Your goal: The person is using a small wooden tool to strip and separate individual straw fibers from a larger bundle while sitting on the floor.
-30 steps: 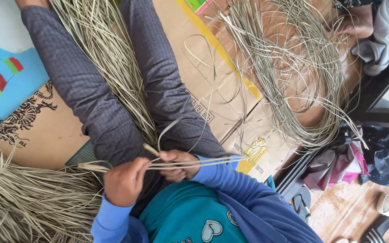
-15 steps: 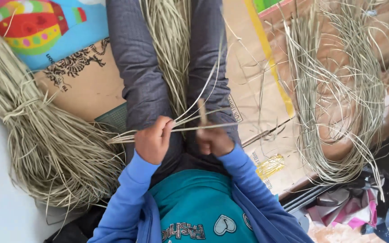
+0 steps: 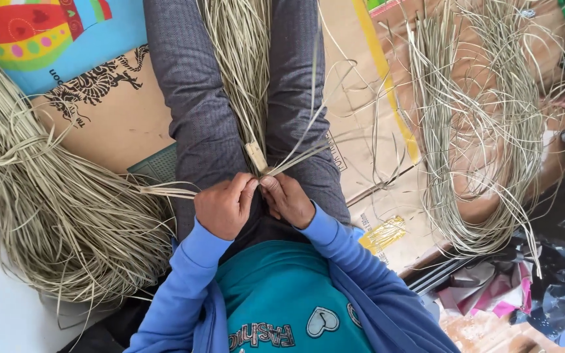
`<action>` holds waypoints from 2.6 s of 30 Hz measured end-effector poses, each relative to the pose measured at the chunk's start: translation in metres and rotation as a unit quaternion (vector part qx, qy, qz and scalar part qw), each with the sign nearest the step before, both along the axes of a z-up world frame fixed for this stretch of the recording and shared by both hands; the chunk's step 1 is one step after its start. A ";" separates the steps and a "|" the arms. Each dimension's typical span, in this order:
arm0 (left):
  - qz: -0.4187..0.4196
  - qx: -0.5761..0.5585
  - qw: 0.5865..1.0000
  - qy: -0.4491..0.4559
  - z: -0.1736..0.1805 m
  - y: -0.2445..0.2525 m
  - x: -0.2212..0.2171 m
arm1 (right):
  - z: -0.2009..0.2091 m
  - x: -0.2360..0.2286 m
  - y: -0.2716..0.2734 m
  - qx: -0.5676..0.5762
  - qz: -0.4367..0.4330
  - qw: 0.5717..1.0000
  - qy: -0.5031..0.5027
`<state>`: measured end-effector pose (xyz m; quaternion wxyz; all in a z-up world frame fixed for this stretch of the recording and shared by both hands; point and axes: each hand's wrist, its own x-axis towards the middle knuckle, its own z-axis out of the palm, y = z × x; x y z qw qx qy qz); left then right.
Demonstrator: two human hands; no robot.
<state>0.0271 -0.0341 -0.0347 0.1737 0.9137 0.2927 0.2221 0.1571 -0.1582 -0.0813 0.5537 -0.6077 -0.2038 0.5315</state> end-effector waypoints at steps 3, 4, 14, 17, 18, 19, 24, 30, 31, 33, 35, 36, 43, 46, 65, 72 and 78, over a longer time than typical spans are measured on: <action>-0.034 0.027 0.999 0.003 0.004 0.005 -0.002 | 0.014 0.001 0.005 0.022 0.013 1.000 -0.006; -0.037 0.026 0.999 0.001 0.006 0.007 -0.002 | 0.021 0.001 0.006 0.022 0.011 1.000 -0.008; -0.069 0.036 0.997 0.001 0.018 0.013 -0.008 | 0.026 0.007 -0.003 0.010 -0.032 0.997 0.070; -0.071 0.046 0.996 0.030 0.016 0.028 -0.024 | 0.031 0.020 -0.005 0.027 -0.105 0.986 0.130; -0.069 0.060 0.995 0.045 0.012 0.035 -0.031 | 0.033 0.026 -0.005 0.036 -0.126 0.981 0.145; -0.070 0.060 0.995 0.045 0.015 0.044 -0.040 | 0.033 0.037 -0.007 0.036 -0.128 0.981 0.145; -0.046 0.084 0.990 0.107 0.027 0.075 -0.079 | 0.026 0.068 -0.019 0.046 -0.175 0.970 0.162; -0.069 0.084 0.990 0.087 0.042 0.082 -0.077 | 0.019 0.061 -0.012 0.056 -0.198 0.965 0.160; -0.067 0.084 0.990 0.088 0.042 0.082 -0.075 | 0.017 0.061 -0.013 0.057 -0.196 0.966 0.161; -0.074 0.083 0.991 0.073 0.039 0.081 -0.072 | 0.012 0.062 -0.013 0.051 -0.211 0.966 0.138; -0.074 0.090 0.991 0.067 0.032 0.081 -0.068 | 0.010 0.065 -0.013 0.047 -0.200 0.971 0.121; -0.077 0.096 0.991 0.061 0.028 0.081 -0.067 | 0.009 0.066 -0.013 0.043 -0.193 0.975 0.105; 0.034 0.148 0.980 0.128 -0.046 0.064 -0.036 | -0.028 0.043 -0.010 -0.041 -0.173 0.976 -0.125; -0.027 0.084 0.996 0.008 -0.021 0.021 0.014 | -0.017 0.031 -0.009 -0.031 -0.096 0.949 -0.300; -0.025 -0.139 0.984 0.109 -0.034 0.009 0.007 | 0.011 0.085 -0.002 0.135 -0.127 0.971 0.151; 0.092 -0.121 0.975 0.161 -0.085 0.063 -0.042 | 0.100 0.180 -0.043 0.177 -0.190 0.961 0.094; 0.117 -0.122 0.984 0.055 -0.070 0.047 -0.024 | 0.175 0.163 -0.078 0.425 -0.226 0.867 -0.130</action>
